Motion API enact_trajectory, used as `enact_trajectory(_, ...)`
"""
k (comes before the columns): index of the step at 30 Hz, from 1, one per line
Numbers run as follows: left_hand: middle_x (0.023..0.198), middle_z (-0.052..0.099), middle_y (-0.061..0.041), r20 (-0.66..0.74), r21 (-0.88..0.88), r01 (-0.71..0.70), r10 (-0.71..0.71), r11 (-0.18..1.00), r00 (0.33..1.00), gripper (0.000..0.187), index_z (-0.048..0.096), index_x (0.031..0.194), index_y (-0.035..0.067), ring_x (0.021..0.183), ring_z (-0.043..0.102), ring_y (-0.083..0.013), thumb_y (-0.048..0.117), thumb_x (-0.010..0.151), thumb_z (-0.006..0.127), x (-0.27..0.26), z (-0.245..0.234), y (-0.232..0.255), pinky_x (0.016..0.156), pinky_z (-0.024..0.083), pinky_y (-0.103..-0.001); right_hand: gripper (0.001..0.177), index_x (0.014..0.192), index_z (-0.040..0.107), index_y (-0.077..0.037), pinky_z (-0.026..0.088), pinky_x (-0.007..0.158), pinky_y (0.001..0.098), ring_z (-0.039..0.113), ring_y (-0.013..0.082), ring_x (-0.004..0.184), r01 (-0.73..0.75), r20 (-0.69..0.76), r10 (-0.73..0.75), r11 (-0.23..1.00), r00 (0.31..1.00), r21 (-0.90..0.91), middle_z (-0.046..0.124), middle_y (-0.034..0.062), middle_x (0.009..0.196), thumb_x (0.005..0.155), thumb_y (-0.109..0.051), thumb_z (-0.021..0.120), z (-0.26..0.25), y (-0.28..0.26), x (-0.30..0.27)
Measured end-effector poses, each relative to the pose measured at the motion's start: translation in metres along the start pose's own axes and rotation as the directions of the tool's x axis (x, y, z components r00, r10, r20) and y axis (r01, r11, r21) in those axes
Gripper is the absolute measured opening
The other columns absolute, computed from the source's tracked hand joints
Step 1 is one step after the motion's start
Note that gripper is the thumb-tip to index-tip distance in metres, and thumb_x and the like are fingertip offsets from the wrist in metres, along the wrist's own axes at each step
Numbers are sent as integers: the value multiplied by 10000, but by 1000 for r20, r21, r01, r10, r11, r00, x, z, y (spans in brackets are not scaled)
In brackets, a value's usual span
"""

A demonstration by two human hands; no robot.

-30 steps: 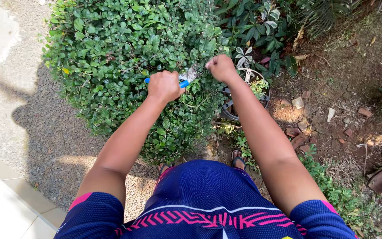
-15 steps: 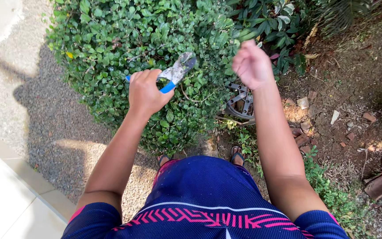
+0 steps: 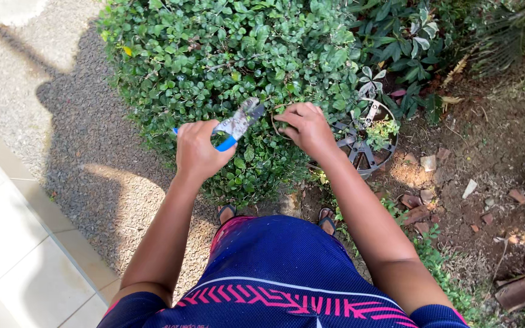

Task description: The person trims various garden bushes using shears, removing small branches and leaves by hand as they work.

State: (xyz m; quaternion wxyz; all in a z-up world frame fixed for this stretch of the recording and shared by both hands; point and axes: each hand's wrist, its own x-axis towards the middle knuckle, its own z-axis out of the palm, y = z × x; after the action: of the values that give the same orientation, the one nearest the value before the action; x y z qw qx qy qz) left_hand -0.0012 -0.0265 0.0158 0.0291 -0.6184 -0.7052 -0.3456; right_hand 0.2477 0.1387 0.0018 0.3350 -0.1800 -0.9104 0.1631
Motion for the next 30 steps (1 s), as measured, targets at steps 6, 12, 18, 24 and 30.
enact_trajectory(6, 915, 687, -154, 108, -13, -38, 40, 999, 993, 505, 720, 1051, 10, 913, 638, -354, 283, 653, 867, -12, 7, 15, 1019, 444, -498, 229, 1011, 817, -127, 567, 866, 382, 704, 236, 929, -290, -60, 288, 956, 956, -36, 786, 72, 1000, 826, 5, 794, 1, 27, -15)
enact_trajectory(12, 938, 666, -139, 144, 117, -169, 152, 979, 978, 570, 702, 1069, 4, 952, 634, -351, 302, 622, 891, 0, 14, 20, 1040, 425, -498, 188, 973, 835, -129, 594, 814, 349, 735, 205, 845, -325, 61, 322, 945, 945, 46, 794, 55, 968, 850, 0, 774, -8, 31, -21)
enact_trajectory(18, 905, 654, -141, 207, 129, -209, 179, 969, 962, 540, 697, 1013, 25, 953, 635, -359, 304, 599, 904, -1, 21, 26, 1046, 420, -507, 126, 962, 810, -88, 596, 795, 338, 751, 212, 863, -335, 169, 305, 922, 937, 193, 779, 75, 964, 836, -90, 805, -2, 18, -29)
enact_trajectory(24, 903, 650, -146, 187, 135, -190, 163, 973, 969, 574, 689, 1038, 8, 962, 636, -360, 304, 602, 917, -6, 21, 18, 1063, 417, -510, 67, 924, 769, -40, 514, 675, 289, 684, 156, 777, -382, -16, 393, 900, 919, 209, 753, 62, 902, 909, -102, 748, 5, 18, -30)
enact_trajectory(30, 914, 622, -143, 171, 117, -190, 169, 975, 971, 598, 677, 1054, 0, 942, 608, -353, 306, 602, 920, -7, 42, 33, 1001, 432, -492, 114, 945, 750, -14, 465, 622, 255, 582, 87, 676, -536, -20, 566, 790, 824, 297, 683, 33, 816, 920, -125, 763, 2, 20, -23)
